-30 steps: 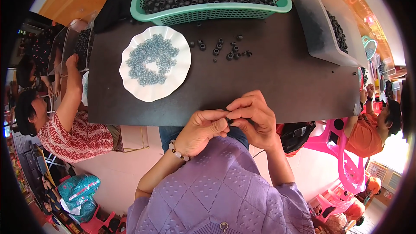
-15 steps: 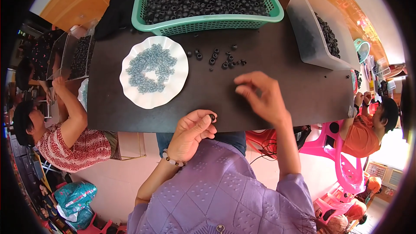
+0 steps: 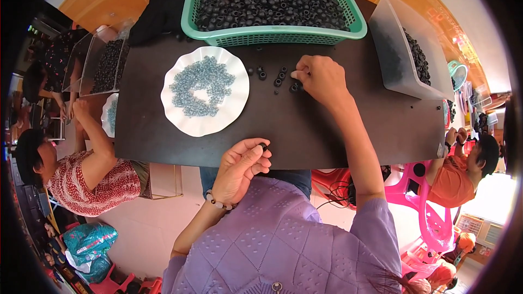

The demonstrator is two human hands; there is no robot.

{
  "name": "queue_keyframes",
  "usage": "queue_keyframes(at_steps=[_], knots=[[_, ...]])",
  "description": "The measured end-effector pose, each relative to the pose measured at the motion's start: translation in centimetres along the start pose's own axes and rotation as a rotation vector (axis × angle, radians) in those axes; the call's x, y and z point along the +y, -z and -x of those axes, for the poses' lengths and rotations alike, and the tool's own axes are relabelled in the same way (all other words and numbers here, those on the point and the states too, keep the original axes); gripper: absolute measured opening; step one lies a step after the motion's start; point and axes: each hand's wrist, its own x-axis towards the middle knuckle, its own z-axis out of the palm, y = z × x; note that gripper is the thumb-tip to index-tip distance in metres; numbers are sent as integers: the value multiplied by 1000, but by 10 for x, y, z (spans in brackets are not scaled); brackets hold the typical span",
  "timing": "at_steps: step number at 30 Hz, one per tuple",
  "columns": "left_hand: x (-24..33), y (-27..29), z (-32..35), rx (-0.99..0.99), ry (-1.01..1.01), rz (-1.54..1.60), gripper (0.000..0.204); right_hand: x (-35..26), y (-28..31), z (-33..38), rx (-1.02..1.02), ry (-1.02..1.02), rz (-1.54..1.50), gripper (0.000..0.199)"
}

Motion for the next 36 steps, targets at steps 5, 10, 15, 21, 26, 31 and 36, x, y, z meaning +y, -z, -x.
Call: queue_keyframes(at_steps=[5,10,15,21,26,31,36], knots=[[0,6,-5,-30,28,52,25,0,-4,-4,31,30,54,10],[0,10,-10,-107,82,232,27,-6,7,1,77,-12,-254,9],[2,13,-12,-102,203,361,23,-18,18,30,47,-98,-721,12],[0,15,-14,-162,266,475,24,-24,13,66,-42,-184,-779,12],[2,11,-10,-100,223,375,23,-47,17,89,-161,-134,-921,11],[10,4,1,-73,106,173,21,-57,11,95,-193,-67,-874,9],[12,9,12,29,-30,-35,22,-81,11,63,-158,84,-688,8]])
